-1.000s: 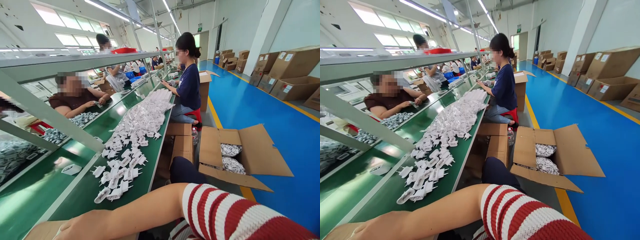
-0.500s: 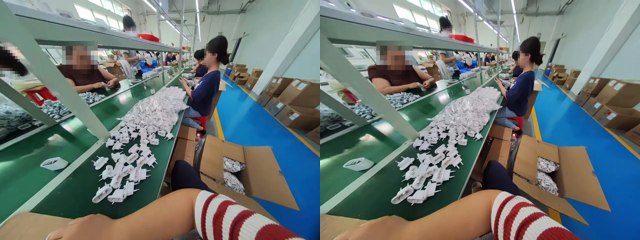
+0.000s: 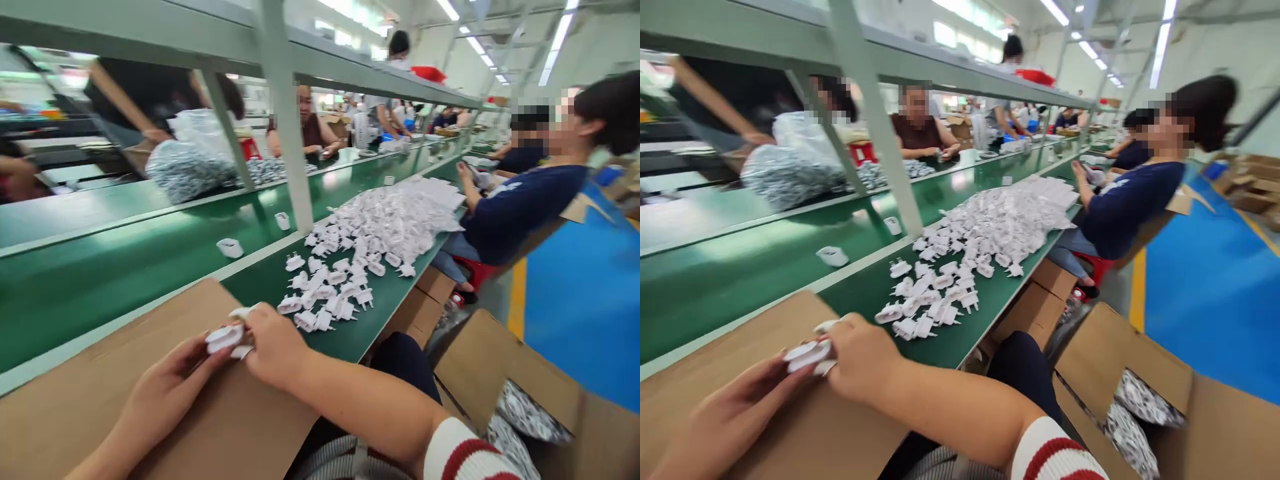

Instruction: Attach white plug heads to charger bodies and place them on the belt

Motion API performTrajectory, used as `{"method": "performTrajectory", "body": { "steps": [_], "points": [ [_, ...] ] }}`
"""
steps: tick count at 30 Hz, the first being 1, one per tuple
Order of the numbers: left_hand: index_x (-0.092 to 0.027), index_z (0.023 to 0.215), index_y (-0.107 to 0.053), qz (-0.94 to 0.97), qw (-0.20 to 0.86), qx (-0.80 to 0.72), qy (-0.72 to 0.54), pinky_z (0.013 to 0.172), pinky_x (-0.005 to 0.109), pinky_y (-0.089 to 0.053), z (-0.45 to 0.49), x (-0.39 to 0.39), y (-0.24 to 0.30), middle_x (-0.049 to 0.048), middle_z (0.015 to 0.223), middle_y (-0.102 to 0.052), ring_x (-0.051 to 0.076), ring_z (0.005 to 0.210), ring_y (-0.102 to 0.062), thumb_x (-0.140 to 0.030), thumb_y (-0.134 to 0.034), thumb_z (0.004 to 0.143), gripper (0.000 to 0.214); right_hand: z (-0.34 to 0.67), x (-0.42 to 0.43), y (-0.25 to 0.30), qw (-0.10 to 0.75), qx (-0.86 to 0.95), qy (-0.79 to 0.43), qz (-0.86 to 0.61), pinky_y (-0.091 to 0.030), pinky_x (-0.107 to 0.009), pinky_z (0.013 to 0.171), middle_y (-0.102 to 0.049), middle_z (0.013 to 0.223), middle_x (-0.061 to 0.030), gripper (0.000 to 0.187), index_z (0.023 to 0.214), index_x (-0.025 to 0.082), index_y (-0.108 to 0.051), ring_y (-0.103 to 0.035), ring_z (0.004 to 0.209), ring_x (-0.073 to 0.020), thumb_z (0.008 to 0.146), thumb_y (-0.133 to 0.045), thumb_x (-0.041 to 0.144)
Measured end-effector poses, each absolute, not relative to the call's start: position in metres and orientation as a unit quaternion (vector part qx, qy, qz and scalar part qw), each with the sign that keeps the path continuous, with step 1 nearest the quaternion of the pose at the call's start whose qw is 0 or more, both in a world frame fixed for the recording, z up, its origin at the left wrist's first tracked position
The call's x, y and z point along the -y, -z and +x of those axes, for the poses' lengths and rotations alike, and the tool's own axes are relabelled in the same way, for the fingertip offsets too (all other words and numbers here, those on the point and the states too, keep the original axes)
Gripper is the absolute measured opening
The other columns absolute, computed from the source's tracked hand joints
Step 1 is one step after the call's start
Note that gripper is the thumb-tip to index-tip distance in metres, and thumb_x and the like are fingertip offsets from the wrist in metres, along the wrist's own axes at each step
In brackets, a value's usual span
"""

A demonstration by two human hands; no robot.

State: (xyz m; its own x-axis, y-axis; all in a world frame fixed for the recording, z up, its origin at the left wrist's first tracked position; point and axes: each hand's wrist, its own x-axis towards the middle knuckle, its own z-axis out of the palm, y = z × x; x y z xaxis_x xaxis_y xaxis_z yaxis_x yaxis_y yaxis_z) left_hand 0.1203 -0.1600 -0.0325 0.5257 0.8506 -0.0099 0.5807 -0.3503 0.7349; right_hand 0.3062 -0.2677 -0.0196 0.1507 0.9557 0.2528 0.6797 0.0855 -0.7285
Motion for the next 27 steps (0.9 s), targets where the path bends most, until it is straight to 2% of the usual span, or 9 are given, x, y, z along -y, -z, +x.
{"method": "performTrajectory", "body": {
  "steps": [3,6,11,13,16,19,23,25,27],
  "points": [
    [-0.034,0.110,-0.077,0.767,0.448,-0.401,-0.225,0.104,0.049,-0.060,0.128,0.171,0.023,0.0015,0.113,-0.081,0.036,0.108,-0.075,-0.079,-0.075,0.073,0.059,0.304,0.271,0.020,0.416,0.621,-0.187,-0.637,-0.054,-0.038,0.112,-0.060,0.138,-0.0154,0.058,0.145,0.014,-0.053,-0.066,0.126,-0.0258,0.090,-0.069,0.022],
    [-0.024,0.112,-0.074,0.750,0.488,-0.367,-0.255,0.103,0.046,-0.059,0.133,0.177,0.018,0.0094,0.116,-0.080,0.034,0.109,-0.075,-0.074,-0.079,0.075,0.063,0.307,0.278,0.013,0.419,0.628,-0.191,-0.628,-0.052,-0.039,0.115,-0.058,0.140,-0.0171,0.059,0.145,0.011,-0.053,-0.063,0.130,-0.0257,0.091,-0.073,0.026],
    [-0.023,0.119,-0.073,0.750,0.456,-0.392,-0.274,0.100,0.041,-0.058,0.126,0.156,0.006,0.0102,0.122,-0.078,0.033,0.110,-0.075,-0.069,-0.083,0.073,0.066,0.350,0.284,-0.018,0.267,0.663,-0.108,-0.691,-0.052,-0.040,0.110,-0.063,0.138,-0.0127,0.043,0.140,0.018,-0.063,-0.060,0.131,-0.0263,0.097,-0.058,0.018],
    [-0.023,0.118,-0.072,0.743,0.414,-0.428,-0.305,0.101,0.039,-0.057,0.125,0.130,-0.001,0.0090,0.123,-0.078,0.031,0.110,-0.074,-0.066,-0.084,0.072,0.064,0.375,0.275,-0.030,0.200,0.636,-0.078,-0.741,-0.048,-0.037,0.114,-0.064,0.142,-0.0122,0.045,0.142,0.018,-0.063,-0.056,0.136,-0.0253,0.098,-0.054,0.013],
    [-0.021,0.115,-0.070,0.709,0.360,-0.497,-0.347,0.100,0.036,-0.055,0.126,0.075,-0.009,0.0075,0.121,-0.078,0.027,0.108,-0.073,-0.051,-0.084,0.073,0.053,0.406,0.250,-0.040,0.166,0.596,-0.068,-0.783,-0.042,-0.041,0.118,-0.060,0.149,-0.0189,0.053,0.149,0.011,-0.058,-0.050,0.143,-0.0303,0.097,-0.048,0.006],
    [-0.017,0.117,-0.066,0.669,0.314,-0.558,-0.377,0.099,0.035,-0.053,0.131,0.021,-0.010,0.0095,0.120,-0.077,0.026,0.107,-0.072,-0.036,-0.080,0.075,0.048,0.420,0.225,-0.038,0.155,0.572,-0.083,-0.801,-0.044,-0.046,0.113,-0.061,0.148,-0.0233,0.058,0.151,0.009,-0.056,-0.050,0.144,-0.0350,0.094,-0.049,0.004],
    [-0.013,0.116,-0.064,0.645,0.286,-0.598,-0.381,0.100,0.038,-0.052,0.136,-0.021,-0.005,0.0118,0.117,-0.075,0.027,0.107,-0.070,-0.028,-0.077,0.076,0.045,0.426,0.210,-0.026,0.180,0.559,-0.117,-0.801,-0.050,-0.041,0.100,-0.071,0.133,-0.0175,0.052,0.135,0.015,-0.068,-0.066,0.122,-0.0310,0.086,-0.055,0.002],
    [-0.010,0.123,-0.062,0.632,0.265,-0.621,-0.381,0.107,0.043,-0.049,0.139,-0.022,-0.004,0.0174,0.130,-0.069,0.032,0.118,-0.065,-0.027,-0.077,0.075,0.053,0.430,0.210,-0.020,0.222,0.551,-0.129,-0.794,-0.052,-0.040,0.097,-0.075,0.123,-0.0143,0.042,0.124,0.017,-0.072,-0.070,0.113,-0.0285,0.085,-0.059,0.005],
    [-0.007,0.139,-0.054,0.635,0.180,-0.628,-0.413,0.120,0.050,-0.038,0.143,-0.012,-0.005,0.0223,0.152,-0.053,0.038,0.139,-0.050,-0.029,-0.078,0.076,0.070,0.433,0.211,-0.017,0.279,0.537,-0.144,-0.783,-0.053,-0.039,0.096,-0.076,0.117,-0.0119,0.035,0.122,0.018,-0.072,-0.071,0.107,-0.0260,0.089,-0.064,0.016]
  ]
}}
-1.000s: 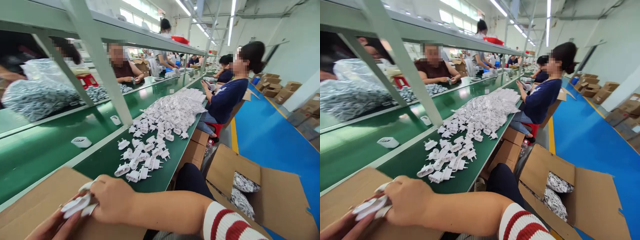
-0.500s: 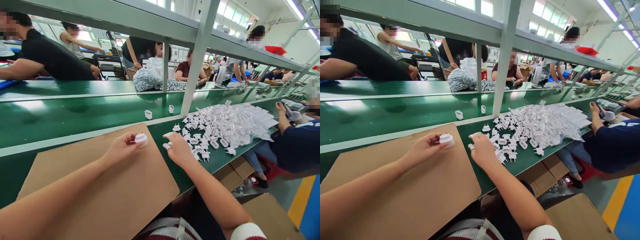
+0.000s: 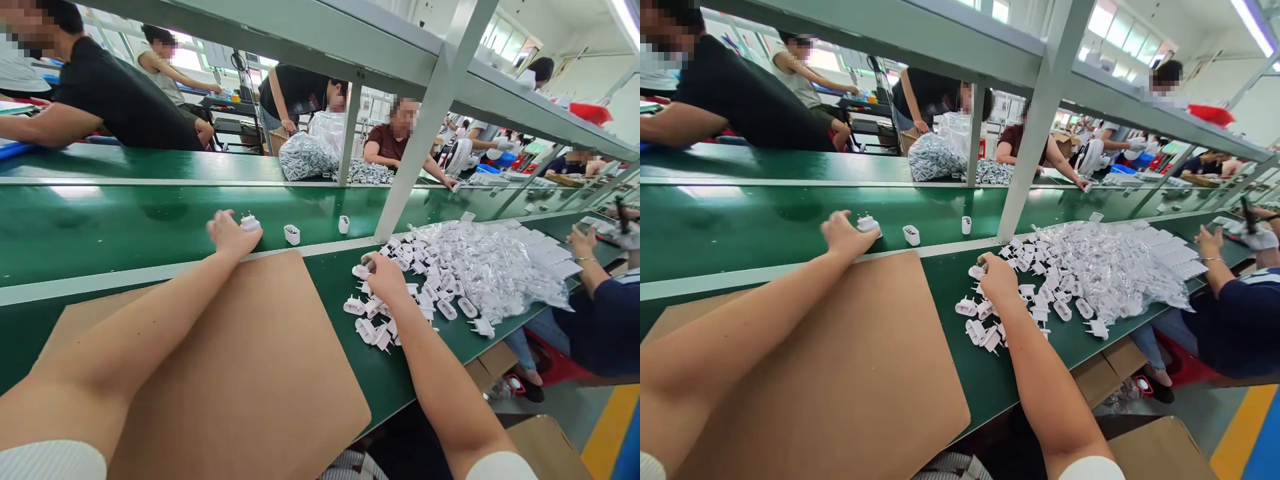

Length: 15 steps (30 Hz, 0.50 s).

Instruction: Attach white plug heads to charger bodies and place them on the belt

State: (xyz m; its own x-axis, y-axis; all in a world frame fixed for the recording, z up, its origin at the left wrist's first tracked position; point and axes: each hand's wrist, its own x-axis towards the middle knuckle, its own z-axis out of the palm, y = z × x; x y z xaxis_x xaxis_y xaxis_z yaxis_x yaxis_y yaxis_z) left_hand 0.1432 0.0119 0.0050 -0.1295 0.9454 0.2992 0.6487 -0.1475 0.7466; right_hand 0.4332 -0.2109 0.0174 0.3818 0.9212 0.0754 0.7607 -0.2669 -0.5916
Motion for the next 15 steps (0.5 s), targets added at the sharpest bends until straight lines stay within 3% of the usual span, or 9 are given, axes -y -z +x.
{"method": "performTrajectory", "body": {
  "steps": [2,4,6,9,12,15],
  "points": [
    [-0.008,0.153,-0.043,0.690,0.075,-0.574,-0.435,0.128,0.052,-0.023,0.151,0.000,-0.006,0.0190,0.166,-0.034,0.040,0.153,-0.030,-0.033,-0.076,0.083,0.081,0.434,0.211,-0.018,0.343,0.523,-0.168,-0.762,-0.055,-0.037,0.096,-0.076,0.117,-0.0103,0.037,0.127,0.019,-0.070,-0.072,0.106,-0.0228,0.092,-0.065,0.029],
    [-0.009,0.158,-0.040,0.764,0.063,-0.508,-0.393,0.131,0.051,-0.018,0.161,0.004,-0.005,0.0147,0.169,-0.031,0.041,0.156,-0.024,-0.036,-0.074,0.087,0.083,0.431,0.212,-0.021,0.392,0.517,-0.208,-0.732,-0.058,-0.034,0.095,-0.077,0.116,-0.0089,0.039,0.127,0.019,-0.070,-0.074,0.106,-0.0197,0.093,-0.064,0.038],
    [-0.010,0.152,-0.048,0.803,0.144,-0.485,-0.316,0.129,0.049,-0.027,0.172,0.000,-0.003,0.0152,0.162,-0.045,0.040,0.151,-0.037,-0.031,-0.076,0.083,0.077,0.424,0.215,-0.026,0.419,0.519,-0.254,-0.700,-0.059,-0.029,0.089,-0.079,0.111,-0.0071,0.039,0.121,0.019,-0.073,-0.075,0.103,-0.0174,0.092,-0.063,0.043],
    [-0.010,0.129,-0.066,0.798,0.221,-0.491,-0.272,0.113,0.046,-0.047,0.184,-0.012,0.000,0.0185,0.136,-0.065,0.036,0.125,-0.062,-0.022,-0.077,0.078,0.054,0.414,0.223,-0.038,0.481,0.486,-0.370,-0.629,-0.058,-0.024,0.076,-0.078,0.099,-0.0055,0.039,0.108,0.019,-0.077,-0.075,0.091,-0.0145,0.080,-0.073,0.046],
    [-0.011,0.113,-0.068,0.795,0.208,-0.480,-0.306,0.106,0.045,-0.049,0.182,0.000,-0.007,0.0187,0.127,-0.066,0.035,0.119,-0.062,-0.030,-0.078,0.082,0.038,0.408,0.233,-0.051,0.536,0.418,-0.471,-0.562,-0.049,-0.018,0.061,-0.074,0.083,-0.0020,0.038,0.095,0.018,-0.078,-0.069,0.072,-0.0096,0.064,-0.084,0.038],
    [-0.016,0.103,-0.068,0.808,0.205,-0.450,-0.321,0.093,0.040,-0.051,0.170,0.050,-0.015,0.0121,0.116,-0.068,0.030,0.109,-0.063,-0.045,-0.082,0.081,0.039,0.403,0.239,-0.062,0.533,0.404,-0.500,-0.550,-0.052,-0.021,0.062,-0.074,0.081,-0.0004,0.040,0.094,0.018,-0.078,-0.067,0.068,-0.0098,0.059,-0.087,0.034]
  ]
}}
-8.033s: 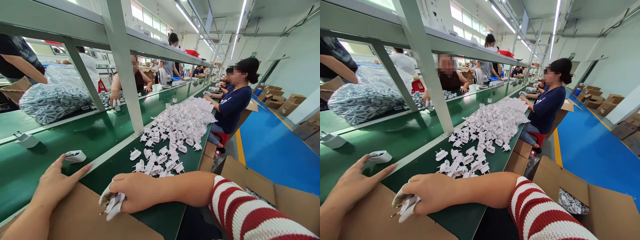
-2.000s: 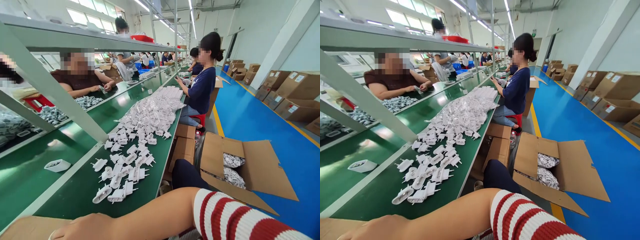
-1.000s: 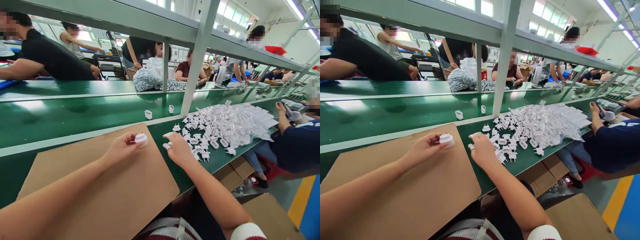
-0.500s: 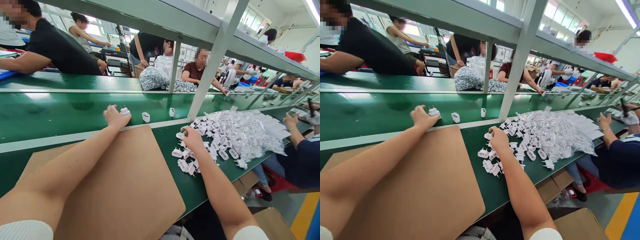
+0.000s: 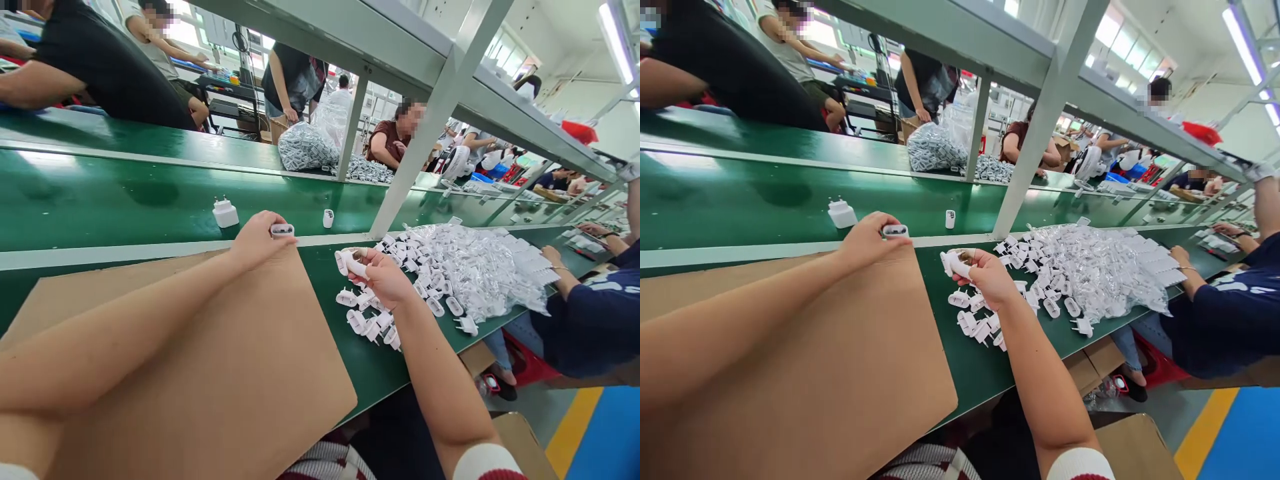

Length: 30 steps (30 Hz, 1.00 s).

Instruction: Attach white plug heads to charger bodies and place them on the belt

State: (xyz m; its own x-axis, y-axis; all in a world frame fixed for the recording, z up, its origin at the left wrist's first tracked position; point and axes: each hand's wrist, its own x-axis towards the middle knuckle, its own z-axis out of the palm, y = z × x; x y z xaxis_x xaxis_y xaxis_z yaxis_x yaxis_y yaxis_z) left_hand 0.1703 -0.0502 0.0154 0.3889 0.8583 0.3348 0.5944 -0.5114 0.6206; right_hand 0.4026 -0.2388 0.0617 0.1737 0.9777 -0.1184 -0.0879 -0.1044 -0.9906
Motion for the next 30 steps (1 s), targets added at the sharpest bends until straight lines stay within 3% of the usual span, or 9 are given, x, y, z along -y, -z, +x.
{"method": "performTrajectory", "body": {
  "steps": [3,8,12,15,18,22,30],
  "points": [
    [-0.020,0.096,-0.068,0.832,0.252,-0.396,-0.297,0.079,0.035,-0.049,0.159,0.117,-0.016,0.0045,0.100,-0.067,0.024,0.090,-0.062,-0.057,-0.080,0.082,0.042,0.390,0.237,-0.067,0.508,0.442,-0.508,-0.538,-0.058,-0.027,0.074,-0.077,0.088,-0.0019,0.041,0.097,0.019,-0.079,-0.071,0.076,-0.0135,0.059,-0.090,0.030],
    [-0.021,0.092,-0.065,0.805,0.333,-0.402,-0.282,0.075,0.036,-0.046,0.148,0.180,0.001,0.0032,0.093,-0.063,0.024,0.089,-0.059,-0.059,-0.084,0.075,0.046,0.355,0.229,-0.065,0.459,0.547,-0.452,-0.535,-0.057,-0.033,0.084,-0.078,0.097,-0.0032,0.032,0.098,0.020,-0.078,-0.071,0.091,-0.0192,0.068,-0.087,0.028],
    [-0.020,0.105,-0.069,0.766,0.439,-0.379,-0.279,0.073,0.034,-0.047,0.139,0.179,0.015,0.0035,0.100,-0.063,0.023,0.087,-0.060,-0.062,-0.091,0.065,0.061,0.337,0.234,-0.057,0.371,0.686,-0.278,-0.560,-0.052,-0.033,0.081,-0.074,0.099,-0.0032,0.022,0.107,0.023,-0.078,-0.066,0.089,-0.0183,0.086,-0.071,0.023],
    [-0.021,0.096,-0.073,0.749,0.484,-0.359,-0.276,0.072,0.034,-0.047,0.135,0.174,0.018,0.0025,0.093,-0.063,0.021,0.082,-0.060,-0.057,-0.084,0.075,0.044,0.333,0.240,-0.047,0.326,0.743,-0.179,-0.556,-0.049,-0.032,0.078,-0.068,0.095,-0.0047,0.032,0.111,0.021,-0.076,-0.062,0.092,-0.0203,0.087,-0.059,0.011],
    [-0.020,0.087,-0.073,0.744,0.497,-0.352,-0.276,0.073,0.033,-0.047,0.136,0.174,0.015,0.0018,0.089,-0.063,0.021,0.082,-0.061,-0.053,-0.083,0.075,0.036,0.331,0.244,-0.037,0.287,0.770,-0.108,-0.560,-0.046,-0.032,0.072,-0.061,0.091,-0.0060,0.035,0.114,0.018,-0.074,-0.059,0.089,-0.0219,0.086,-0.057,0.008],
    [-0.020,0.081,-0.072,0.737,0.501,-0.361,-0.276,0.070,0.032,-0.045,0.138,0.176,0.011,0.0011,0.086,-0.062,0.019,0.080,-0.061,-0.051,-0.083,0.073,0.034,0.329,0.246,-0.030,0.254,0.794,-0.055,-0.550,-0.042,-0.031,0.065,-0.057,0.089,-0.0056,0.029,0.113,0.017,-0.072,-0.054,0.079,-0.0204,0.091,-0.055,0.010],
    [-0.021,0.078,-0.072,0.738,0.493,-0.366,-0.279,0.070,0.033,-0.046,0.139,0.175,0.011,0.0012,0.085,-0.062,0.020,0.079,-0.060,-0.052,-0.081,0.074,0.034,0.329,0.248,-0.035,0.267,0.818,0.001,-0.509,-0.043,-0.032,0.066,-0.058,0.089,-0.0061,0.030,0.115,0.018,-0.071,-0.055,0.081,-0.0208,0.094,-0.053,0.008]
  ]
}}
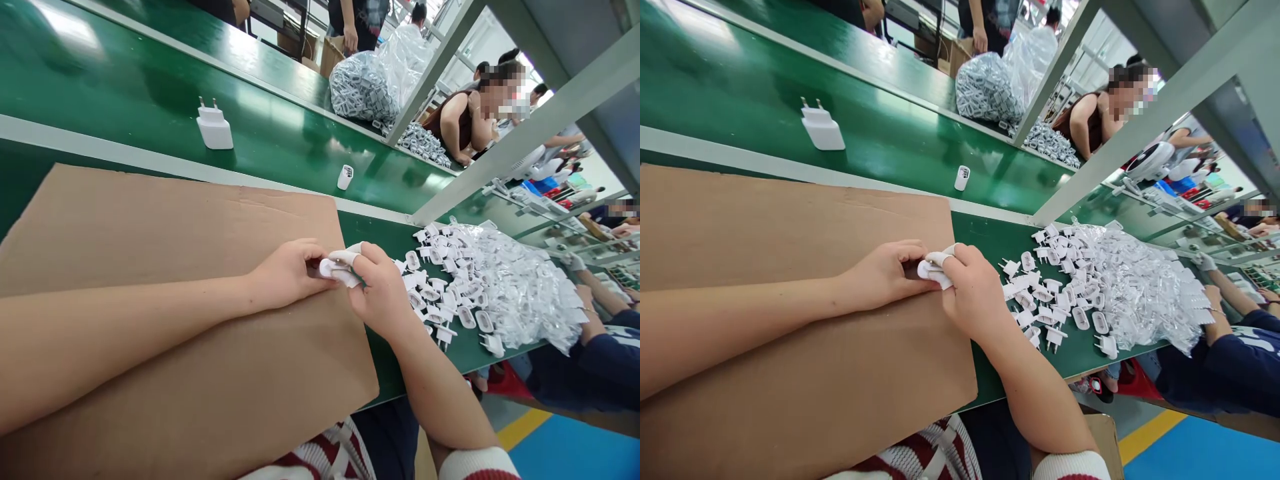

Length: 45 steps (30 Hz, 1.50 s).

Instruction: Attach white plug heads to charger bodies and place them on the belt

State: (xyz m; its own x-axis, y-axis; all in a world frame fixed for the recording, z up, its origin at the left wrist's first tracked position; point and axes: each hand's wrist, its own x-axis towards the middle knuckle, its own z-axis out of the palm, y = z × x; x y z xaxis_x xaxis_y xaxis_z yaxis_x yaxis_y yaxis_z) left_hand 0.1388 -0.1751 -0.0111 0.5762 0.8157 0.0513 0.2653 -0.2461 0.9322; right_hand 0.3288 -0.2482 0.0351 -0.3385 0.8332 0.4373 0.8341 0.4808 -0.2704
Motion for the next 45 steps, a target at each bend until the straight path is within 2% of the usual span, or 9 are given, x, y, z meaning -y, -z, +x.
{"method": "performTrajectory", "body": {
  "steps": [5,10,14,21,31,37,41,45],
  "points": [
    [-0.021,0.080,-0.072,0.749,0.482,-0.355,-0.285,0.069,0.033,-0.046,0.139,0.174,0.016,0.0010,0.086,-0.063,0.019,0.077,-0.060,-0.050,-0.082,0.075,0.031,0.329,0.249,-0.038,0.271,0.813,0.003,-0.515,-0.047,-0.033,0.070,-0.062,0.095,-0.0081,0.032,0.117,0.019,-0.070,-0.059,0.087,-0.0222,0.093,-0.053,0.008],
    [-0.021,0.082,-0.073,0.755,0.478,-0.335,-0.298,0.065,0.031,-0.045,0.139,0.173,0.020,0.0008,0.086,-0.063,0.018,0.075,-0.060,-0.048,-0.081,0.078,0.028,0.327,0.245,-0.038,0.232,0.819,0.002,-0.524,-0.042,-0.031,0.066,-0.057,0.087,-0.0056,0.028,0.107,0.018,-0.071,-0.053,0.081,-0.0205,0.091,-0.053,0.006],
    [-0.021,0.080,-0.073,0.748,0.483,-0.344,-0.297,0.065,0.031,-0.045,0.139,0.174,0.019,0.0013,0.086,-0.063,0.018,0.075,-0.061,-0.050,-0.082,0.076,0.031,0.324,0.244,-0.040,0.200,0.823,0.026,-0.531,-0.036,-0.030,0.063,-0.054,0.083,-0.0040,0.030,0.096,0.019,-0.070,-0.048,0.077,-0.0193,0.084,-0.050,0.000],
    [-0.020,0.074,-0.070,0.754,0.477,-0.347,-0.290,0.066,0.032,-0.046,0.139,0.176,0.013,0.0015,0.081,-0.059,0.020,0.076,-0.060,-0.050,-0.079,0.077,0.031,0.322,0.238,-0.044,0.153,0.829,0.008,-0.537,-0.031,-0.029,0.062,-0.049,0.079,-0.0022,0.021,0.076,0.021,-0.059,-0.046,0.076,-0.0176,0.077,-0.053,0.000],
    [-0.020,0.074,-0.070,0.738,0.477,-0.381,-0.288,0.067,0.032,-0.045,0.142,0.179,0.010,0.0013,0.081,-0.063,0.020,0.077,-0.061,-0.053,-0.083,0.071,0.035,0.318,0.237,-0.047,0.103,0.811,0.070,-0.571,-0.019,-0.032,0.059,-0.043,0.072,0.0001,0.023,0.067,0.019,-0.054,-0.027,0.061,-0.0148,0.074,-0.055,-0.002],
    [-0.019,0.070,-0.067,0.749,0.445,-0.396,-0.290,0.065,0.031,-0.043,0.143,0.181,0.010,0.0012,0.079,-0.059,0.018,0.073,-0.057,-0.053,-0.079,0.072,0.036,0.312,0.240,-0.044,0.123,0.800,0.111,-0.577,-0.018,-0.033,0.061,-0.042,0.069,0.0002,0.025,0.068,0.019,-0.057,-0.029,0.062,-0.0156,0.074,-0.053,-0.005],
    [-0.019,0.071,-0.065,0.752,0.437,-0.401,-0.288,0.065,0.030,-0.042,0.144,0.179,0.012,0.0013,0.079,-0.059,0.018,0.072,-0.057,-0.054,-0.079,0.073,0.038,0.313,0.235,-0.045,0.114,0.807,0.072,-0.575,-0.020,-0.033,0.062,-0.044,0.070,0.0005,0.024,0.068,0.019,-0.058,-0.031,0.063,-0.0155,0.075,-0.054,-0.003],
    [-0.019,0.076,-0.065,0.771,0.421,-0.374,-0.296,0.067,0.031,-0.044,0.144,0.181,0.013,0.0018,0.080,-0.060,0.019,0.074,-0.058,-0.056,-0.075,0.080,0.039,0.315,0.236,-0.045,0.121,0.791,0.012,-0.599,-0.028,-0.031,0.064,-0.056,0.079,-0.0015,0.021,0.075,0.020,-0.064,-0.044,0.071,-0.0165,0.077,-0.058,0.000]
  ]
}}
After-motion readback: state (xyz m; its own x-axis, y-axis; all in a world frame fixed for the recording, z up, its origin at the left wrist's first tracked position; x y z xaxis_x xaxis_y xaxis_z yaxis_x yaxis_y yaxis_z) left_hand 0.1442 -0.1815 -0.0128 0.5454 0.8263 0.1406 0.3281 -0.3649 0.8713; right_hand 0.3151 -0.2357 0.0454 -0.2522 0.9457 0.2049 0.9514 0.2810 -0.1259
